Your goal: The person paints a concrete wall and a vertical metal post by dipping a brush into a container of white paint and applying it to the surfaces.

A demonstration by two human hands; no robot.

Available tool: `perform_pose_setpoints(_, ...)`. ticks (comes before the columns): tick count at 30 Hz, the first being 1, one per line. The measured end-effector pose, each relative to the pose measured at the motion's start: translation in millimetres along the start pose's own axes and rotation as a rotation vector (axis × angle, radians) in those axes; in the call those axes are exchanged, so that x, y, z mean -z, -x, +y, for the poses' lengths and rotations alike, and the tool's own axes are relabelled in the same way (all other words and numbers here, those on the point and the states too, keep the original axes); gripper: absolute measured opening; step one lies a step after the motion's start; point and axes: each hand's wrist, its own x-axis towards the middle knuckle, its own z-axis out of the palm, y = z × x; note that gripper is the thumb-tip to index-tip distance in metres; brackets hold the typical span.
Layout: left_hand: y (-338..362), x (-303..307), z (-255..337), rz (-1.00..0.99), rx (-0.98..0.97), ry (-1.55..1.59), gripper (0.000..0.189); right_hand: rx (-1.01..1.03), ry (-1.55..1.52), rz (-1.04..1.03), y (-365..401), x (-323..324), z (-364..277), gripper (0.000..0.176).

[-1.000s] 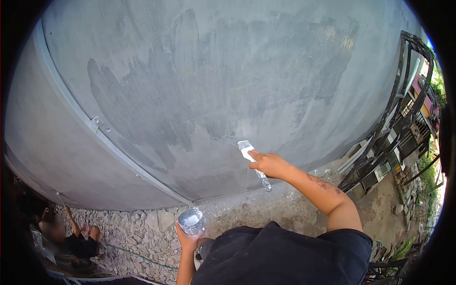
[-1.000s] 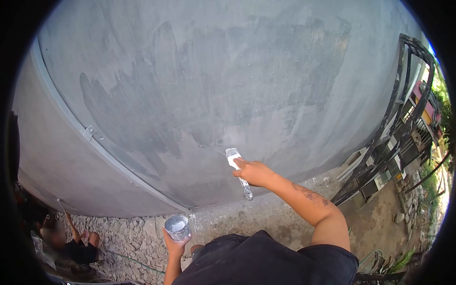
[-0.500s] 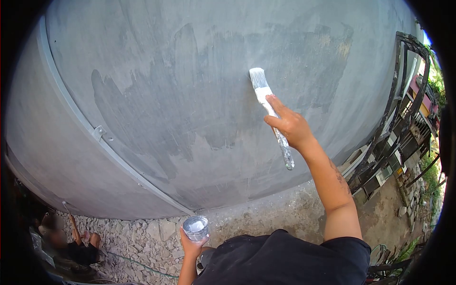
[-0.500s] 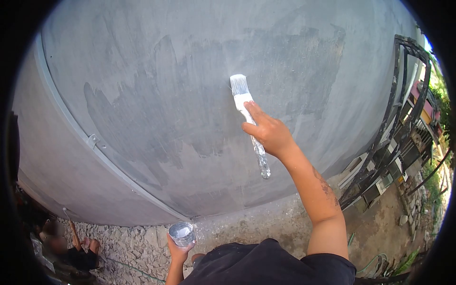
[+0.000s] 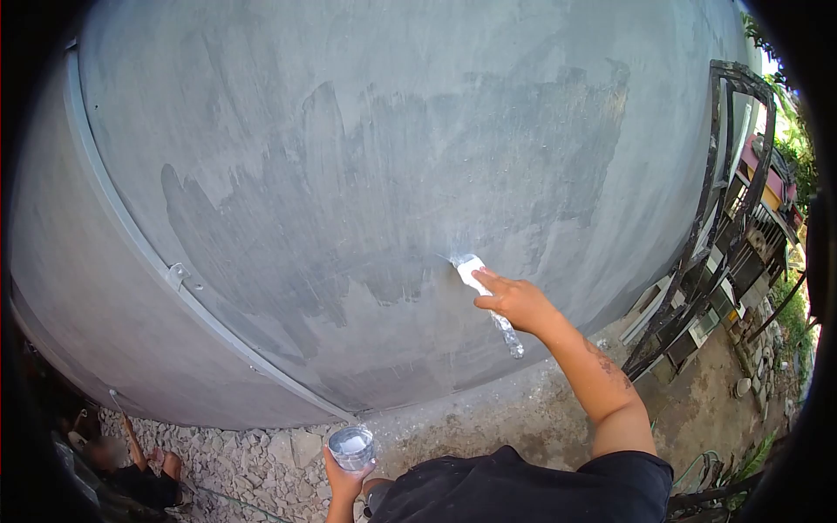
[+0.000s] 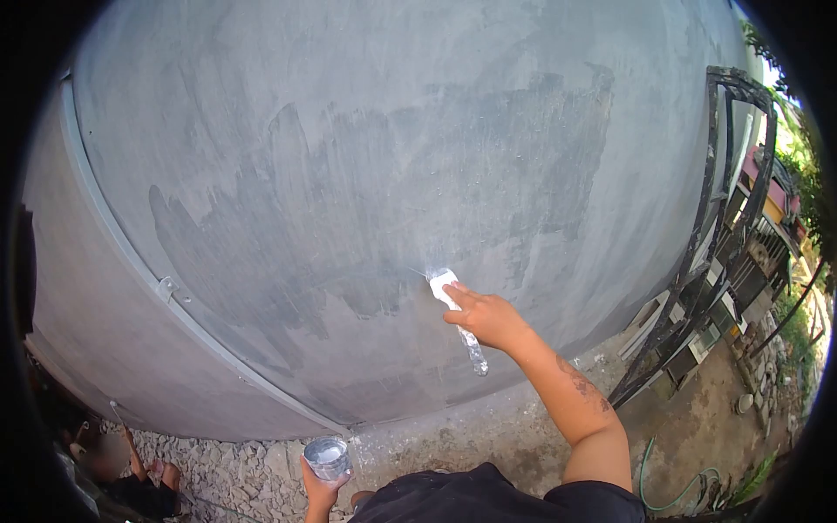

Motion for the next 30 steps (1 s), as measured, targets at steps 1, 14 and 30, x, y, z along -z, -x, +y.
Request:
perform_pose_setpoints(1,0.8,-4.2,1.5,0.000,0.001,0.002,0.091,0.016,-0.003,0.100,-14.0,27.5,11.9,0.012)
perform_pose_setpoints(14,-9.3,-30.9,14.1,-0.028,-0.031,-0.014,0.091,0.034,0.029,0.313,-36.7,65.4,44.8,0.018)
perform_pose_setpoints(30,-43.6,-32.8,18.3,-0.052,-0.099,-0.052,0.092,0.097,-0.076,0.520,-69.5,217.6,98.0,0.012)
